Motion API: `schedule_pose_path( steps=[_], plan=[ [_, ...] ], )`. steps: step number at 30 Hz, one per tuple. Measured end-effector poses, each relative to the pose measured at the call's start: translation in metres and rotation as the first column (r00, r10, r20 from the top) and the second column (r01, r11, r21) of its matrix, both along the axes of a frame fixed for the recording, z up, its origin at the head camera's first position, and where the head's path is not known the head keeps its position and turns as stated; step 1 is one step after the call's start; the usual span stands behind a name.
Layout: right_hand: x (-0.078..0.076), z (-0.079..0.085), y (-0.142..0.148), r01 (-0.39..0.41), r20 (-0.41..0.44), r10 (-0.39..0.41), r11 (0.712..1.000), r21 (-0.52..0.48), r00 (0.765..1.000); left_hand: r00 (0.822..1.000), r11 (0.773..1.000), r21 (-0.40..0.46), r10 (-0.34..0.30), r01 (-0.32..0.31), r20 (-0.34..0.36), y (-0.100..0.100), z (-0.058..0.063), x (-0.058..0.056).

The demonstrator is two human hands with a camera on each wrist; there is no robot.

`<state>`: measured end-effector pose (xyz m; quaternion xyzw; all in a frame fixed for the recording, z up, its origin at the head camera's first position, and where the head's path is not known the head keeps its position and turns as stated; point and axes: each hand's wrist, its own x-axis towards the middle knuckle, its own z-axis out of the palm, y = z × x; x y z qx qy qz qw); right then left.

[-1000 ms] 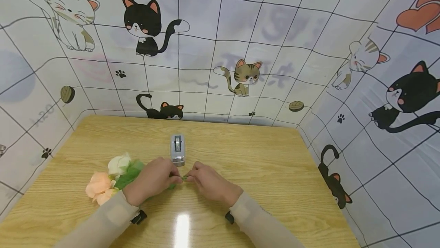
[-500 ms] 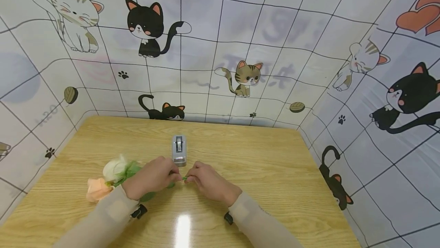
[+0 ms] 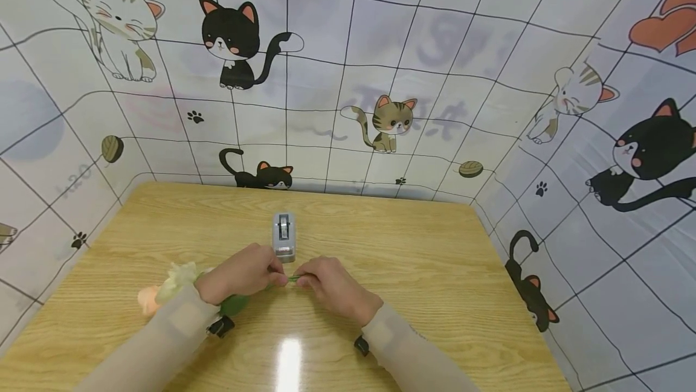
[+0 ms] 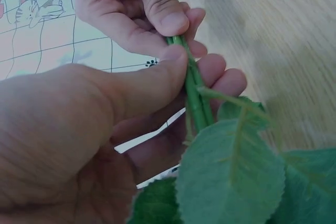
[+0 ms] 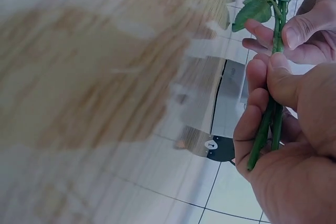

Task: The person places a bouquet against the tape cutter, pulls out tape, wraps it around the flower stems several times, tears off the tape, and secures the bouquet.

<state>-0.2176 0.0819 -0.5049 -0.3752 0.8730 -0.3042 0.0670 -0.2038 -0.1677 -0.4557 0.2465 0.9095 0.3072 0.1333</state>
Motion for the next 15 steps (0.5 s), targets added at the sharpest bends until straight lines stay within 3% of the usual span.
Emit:
schedule_pose_path(
  steps=[6,10,15],
  plan=[
    [-0.0015,-0.0010,0.0023,0.001,0.000,-0.001,1.000,-0.027,1.000,0.998,0.999,0.016,0.033,-0.032,-0.046,0.0021,-0.0071,0.0008],
    [-0.0027,0.0014,0.0017,0.000,0.013,0.000,1.000,0.013,1.000,0.990,1.000,0.002,0.031,-0.031,-0.135,0.0045,-0.0093,0.0018],
    [-0.0040,0.0054,-0.0016,0.003,0.046,-0.008,0.995,0.100,0.999,0.940,0.997,-0.070,0.003,-0.028,-0.341,0.0072,-0.0090,0.0048]
  ],
)
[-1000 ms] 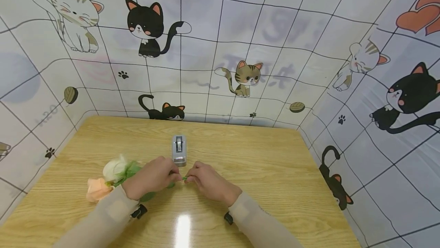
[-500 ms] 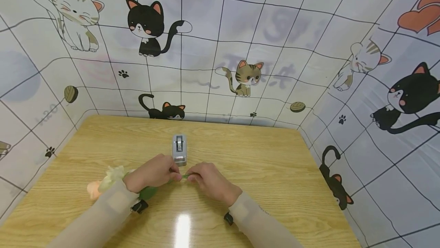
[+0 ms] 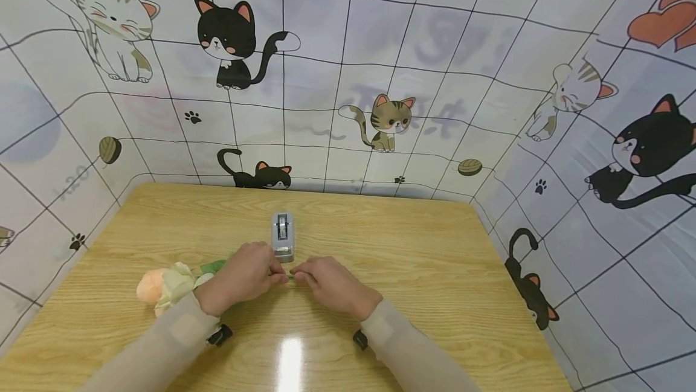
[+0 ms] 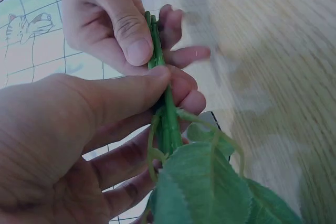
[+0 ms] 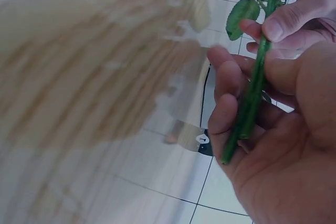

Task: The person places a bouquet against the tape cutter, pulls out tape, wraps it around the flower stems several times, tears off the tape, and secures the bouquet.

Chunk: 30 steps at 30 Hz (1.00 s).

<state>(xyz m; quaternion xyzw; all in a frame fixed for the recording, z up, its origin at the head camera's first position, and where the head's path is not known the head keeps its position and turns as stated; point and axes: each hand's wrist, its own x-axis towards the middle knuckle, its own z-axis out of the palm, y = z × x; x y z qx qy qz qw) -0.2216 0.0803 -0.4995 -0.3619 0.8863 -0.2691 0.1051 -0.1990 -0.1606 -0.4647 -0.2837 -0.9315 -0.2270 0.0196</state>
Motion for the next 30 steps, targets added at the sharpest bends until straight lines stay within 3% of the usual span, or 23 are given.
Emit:
schedule_pose_path(
  steps=[3,8,15,21,26,30],
  plan=[
    [-0.0013,0.0007,-0.0020,-0.004,0.032,0.004,1.000,0.009,0.999,0.998,1.000,-0.021,0.012,-0.013,-0.064,0.0007,-0.0015,0.0022],
    [-0.0032,0.0010,-0.0031,-0.019,0.039,0.020,1.000,-0.025,0.999,0.997,0.998,-0.037,0.049,-0.051,-0.066,0.0030,-0.0033,0.0046],
    [-0.0039,0.0032,-0.0034,0.009,0.050,-0.007,0.999,-0.034,0.999,0.996,0.996,-0.025,0.091,-0.090,0.003,0.0017,0.0017,0.0039],
    [-0.0055,0.0040,-0.0045,0.012,0.027,-0.011,0.999,-0.053,1.000,0.984,0.988,-0.026,0.152,-0.151,0.095,0.0001,0.0023,0.0000],
    [-0.0065,0.0038,-0.0050,0.010,-0.045,-0.013,0.999,-0.054,0.999,0.988,0.989,-0.051,0.144,-0.141,0.060,-0.0010,0.0042,-0.0011],
    [-0.0067,0.0033,-0.0043,0.015,-0.087,-0.019,0.999,-0.046,0.996,0.983,0.992,-0.031,0.122,-0.118,0.136,-0.0022,0.0058,-0.0024]
  ],
)
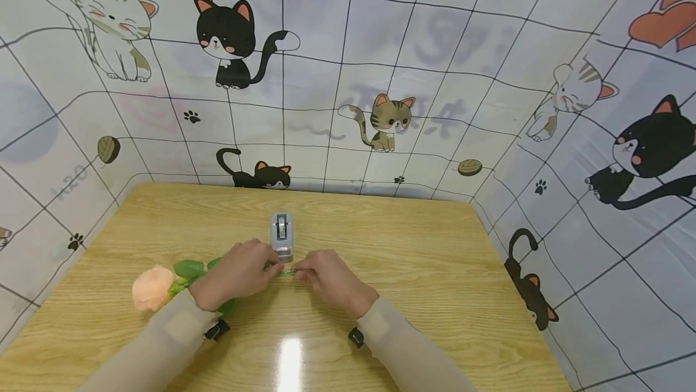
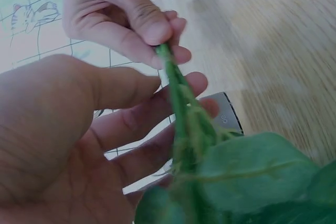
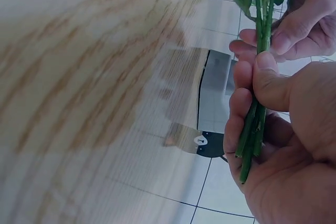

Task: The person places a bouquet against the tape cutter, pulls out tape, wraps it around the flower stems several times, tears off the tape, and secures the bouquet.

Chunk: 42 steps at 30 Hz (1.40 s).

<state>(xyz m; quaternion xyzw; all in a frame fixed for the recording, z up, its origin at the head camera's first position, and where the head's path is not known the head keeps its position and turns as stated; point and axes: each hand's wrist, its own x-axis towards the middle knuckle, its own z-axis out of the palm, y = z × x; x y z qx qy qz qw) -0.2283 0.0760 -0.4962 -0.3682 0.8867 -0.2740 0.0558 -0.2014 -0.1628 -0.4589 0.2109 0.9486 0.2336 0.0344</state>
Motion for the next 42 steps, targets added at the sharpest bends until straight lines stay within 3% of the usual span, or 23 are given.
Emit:
schedule_pose_path(
  steps=[5,15,23,27,32,36,39,42],
  plan=[
    [-0.001,0.000,0.000,0.003,-0.025,-0.003,1.000,-0.002,1.000,0.993,0.999,0.046,0.006,-0.012,0.119,-0.001,0.002,-0.001],
    [-0.002,-0.002,-0.002,0.011,-0.039,-0.013,0.999,-0.044,0.999,0.994,0.996,0.086,0.015,-0.025,0.108,0.001,-0.008,-0.003],
    [-0.001,0.001,-0.003,0.051,0.022,-0.051,0.999,-0.005,0.998,0.999,0.994,0.103,0.026,-0.029,0.034,0.003,-0.012,-0.003],
    [-0.001,0.003,-0.004,0.050,0.039,-0.052,0.998,0.037,0.998,0.997,0.997,0.062,0.043,-0.039,-0.063,0.004,-0.014,-0.002],
    [-0.001,0.005,-0.006,0.028,0.012,-0.029,0.997,0.073,1.000,0.976,0.998,-0.011,0.065,-0.069,-0.207,0.005,-0.020,0.002],
    [-0.003,0.006,-0.007,0.008,-0.022,-0.005,0.995,0.096,1.000,0.957,0.995,-0.040,0.081,-0.095,-0.278,0.006,-0.024,0.005],
    [-0.004,0.007,-0.007,-0.009,-0.035,0.013,0.996,0.093,0.999,0.950,0.993,-0.037,0.092,-0.108,-0.300,0.007,-0.023,0.006],
    [-0.005,0.007,-0.008,-0.012,-0.032,0.014,0.997,0.074,0.999,0.958,0.991,-0.010,0.123,-0.130,-0.260,0.007,-0.021,0.006]
  ],
)
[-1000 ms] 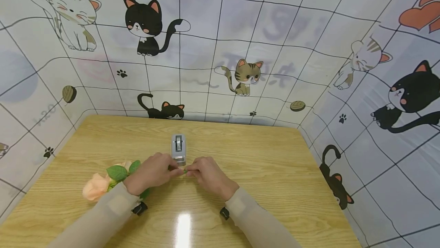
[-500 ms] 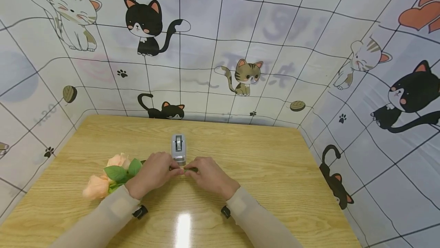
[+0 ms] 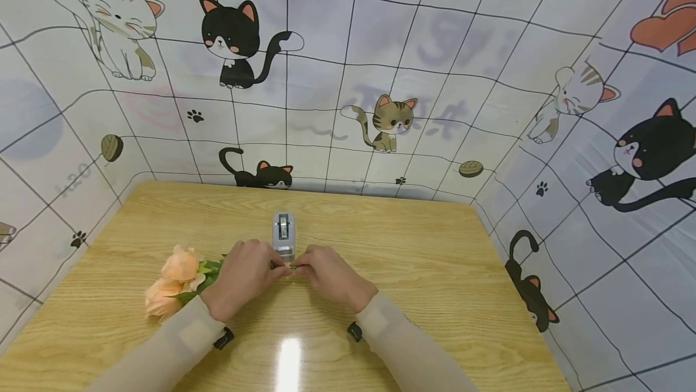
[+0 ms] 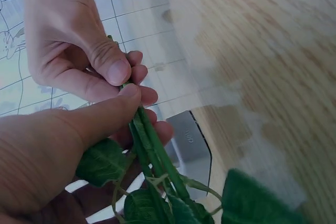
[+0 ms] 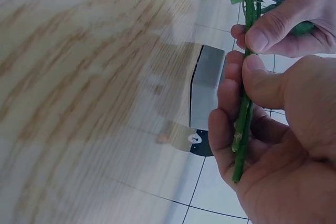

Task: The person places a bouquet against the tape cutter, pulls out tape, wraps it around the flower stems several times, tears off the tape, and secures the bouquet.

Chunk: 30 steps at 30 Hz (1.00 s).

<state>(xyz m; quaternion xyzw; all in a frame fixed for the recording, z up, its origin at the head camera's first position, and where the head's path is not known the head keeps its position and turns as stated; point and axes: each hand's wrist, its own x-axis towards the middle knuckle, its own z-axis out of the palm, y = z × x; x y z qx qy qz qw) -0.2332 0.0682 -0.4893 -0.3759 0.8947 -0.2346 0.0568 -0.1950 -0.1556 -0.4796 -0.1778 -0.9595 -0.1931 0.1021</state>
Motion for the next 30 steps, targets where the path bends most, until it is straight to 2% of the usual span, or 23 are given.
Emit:
schedule_pose_path(
  steps=[3,6,8,10,12,14,19,22,24,27,30],
  plan=[
    [-0.001,0.000,0.000,0.007,0.009,-0.007,1.000,-0.018,1.000,0.998,0.999,0.038,0.018,-0.020,0.064,0.000,0.003,0.000],
    [0.000,0.000,0.000,0.012,0.007,-0.011,1.000,-0.027,1.000,0.988,0.997,0.069,0.020,-0.031,0.152,0.000,0.007,0.000],
    [-0.001,-0.001,0.000,0.011,-0.005,-0.011,1.000,-0.029,1.000,0.973,0.994,0.103,0.011,-0.036,0.231,-0.001,0.011,0.000],
    [-0.001,-0.002,0.000,0.012,-0.017,-0.012,1.000,-0.028,1.000,0.950,0.988,0.145,0.004,-0.052,0.312,-0.002,0.015,-0.001],
    [-0.001,-0.002,0.000,0.011,-0.030,-0.012,1.000,-0.030,0.999,0.933,0.982,0.177,-0.006,-0.063,0.361,-0.004,0.019,-0.002],
    [-0.001,-0.003,0.000,0.008,-0.042,-0.009,0.999,-0.034,0.999,0.925,0.978,0.198,-0.011,-0.070,0.380,-0.005,0.021,-0.003],
    [-0.002,-0.003,0.000,0.009,-0.054,-0.012,0.998,-0.064,0.998,0.929,0.979,0.190,-0.009,-0.066,0.369,-0.006,0.024,-0.007],
    [-0.002,-0.004,0.001,0.010,-0.065,-0.016,0.996,-0.089,0.998,0.928,0.981,0.185,-0.022,-0.051,0.371,-0.006,0.022,-0.009],
    [-0.003,-0.005,0.001,0.010,-0.075,-0.017,0.995,-0.100,0.997,0.922,0.982,0.182,-0.035,-0.039,0.387,-0.006,0.021,-0.011],
    [-0.003,-0.005,0.001,0.008,-0.077,-0.015,0.995,-0.097,0.997,0.911,0.982,0.186,-0.053,-0.026,0.408,-0.006,0.017,-0.013],
    [-0.003,-0.004,0.001,0.010,-0.085,-0.017,0.997,-0.077,0.996,0.910,0.982,0.188,-0.053,-0.028,0.412,-0.006,0.012,-0.015]
  ],
)
